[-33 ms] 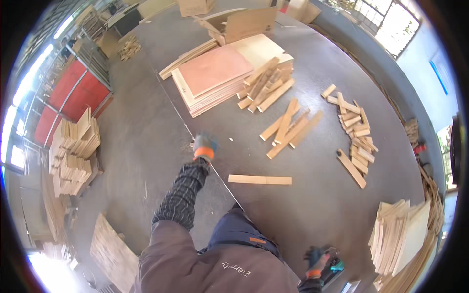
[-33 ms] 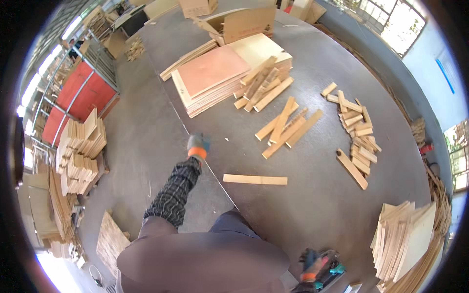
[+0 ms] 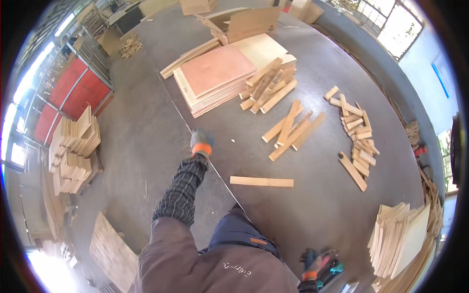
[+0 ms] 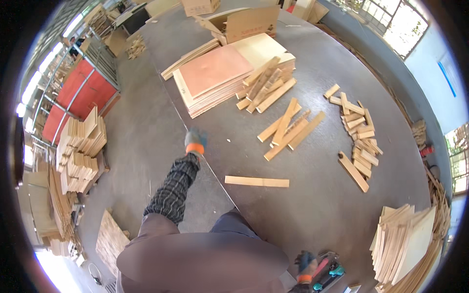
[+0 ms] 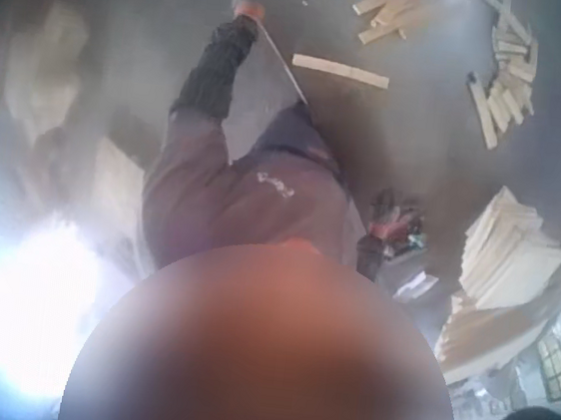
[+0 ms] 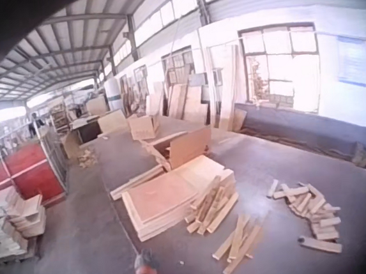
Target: Assembling wooden components using a pneumatic nail gun and a hammer.
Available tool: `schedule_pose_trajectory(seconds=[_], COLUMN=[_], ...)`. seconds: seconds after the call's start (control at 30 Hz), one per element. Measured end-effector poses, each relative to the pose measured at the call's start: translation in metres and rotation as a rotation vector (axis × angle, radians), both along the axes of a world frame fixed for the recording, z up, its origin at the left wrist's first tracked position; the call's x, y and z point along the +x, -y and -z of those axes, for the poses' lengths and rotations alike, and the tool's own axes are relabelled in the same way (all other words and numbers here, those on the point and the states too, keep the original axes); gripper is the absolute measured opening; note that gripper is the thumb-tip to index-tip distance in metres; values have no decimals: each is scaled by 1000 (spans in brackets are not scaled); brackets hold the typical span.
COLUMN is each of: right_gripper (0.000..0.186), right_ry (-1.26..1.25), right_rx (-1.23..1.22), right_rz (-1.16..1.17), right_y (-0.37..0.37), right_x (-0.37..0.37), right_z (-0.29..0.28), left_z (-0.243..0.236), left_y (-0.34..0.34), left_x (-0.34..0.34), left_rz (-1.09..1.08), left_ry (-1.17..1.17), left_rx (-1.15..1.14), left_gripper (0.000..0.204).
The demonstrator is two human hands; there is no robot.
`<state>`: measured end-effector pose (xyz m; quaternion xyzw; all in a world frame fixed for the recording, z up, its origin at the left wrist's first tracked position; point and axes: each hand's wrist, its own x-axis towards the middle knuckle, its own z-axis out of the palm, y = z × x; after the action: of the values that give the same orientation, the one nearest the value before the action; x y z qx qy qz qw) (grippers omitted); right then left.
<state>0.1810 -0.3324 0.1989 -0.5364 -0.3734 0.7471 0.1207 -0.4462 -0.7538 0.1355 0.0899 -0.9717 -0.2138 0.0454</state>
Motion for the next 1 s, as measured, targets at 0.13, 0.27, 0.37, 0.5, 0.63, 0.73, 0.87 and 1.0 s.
schedule_pose_trajectory(seconds=[0.13,0.27,0.37,0.5,0.63,0.73,0.87,1.0], right_gripper=[18,18,18,18,16,17,18,19], right_ry=[229,360,455,524,518,524,554,601], right_rx=[317,273,279,230,325,301,259,312], right_rz=[-363,-343,-238,-205,-208,-170,-201,-206], right_y=[26,12,7,8,24,32,36,40], right_x=[15,21,26,31,52,61,66,49], right_z=[26,35,22,14,29,33,41,35], left_z=[-29,-37,-57,-53,-48,-45,-44,-39], left_y=[-5,2,-16,-1,-13,-21,-20,-9], left_x=[-76,-139,-159,-187,-198,-196,-192,-183], left_rz=[-51,-173,-71,85,87,80,105,89], left_ry=[-229,-155,-117,-159,-61,-50,-83,-96], left_rx=[219,283,228,-22,-113,-203,-243,-245], left_gripper=[57,64,65,58,45,34,24,23])
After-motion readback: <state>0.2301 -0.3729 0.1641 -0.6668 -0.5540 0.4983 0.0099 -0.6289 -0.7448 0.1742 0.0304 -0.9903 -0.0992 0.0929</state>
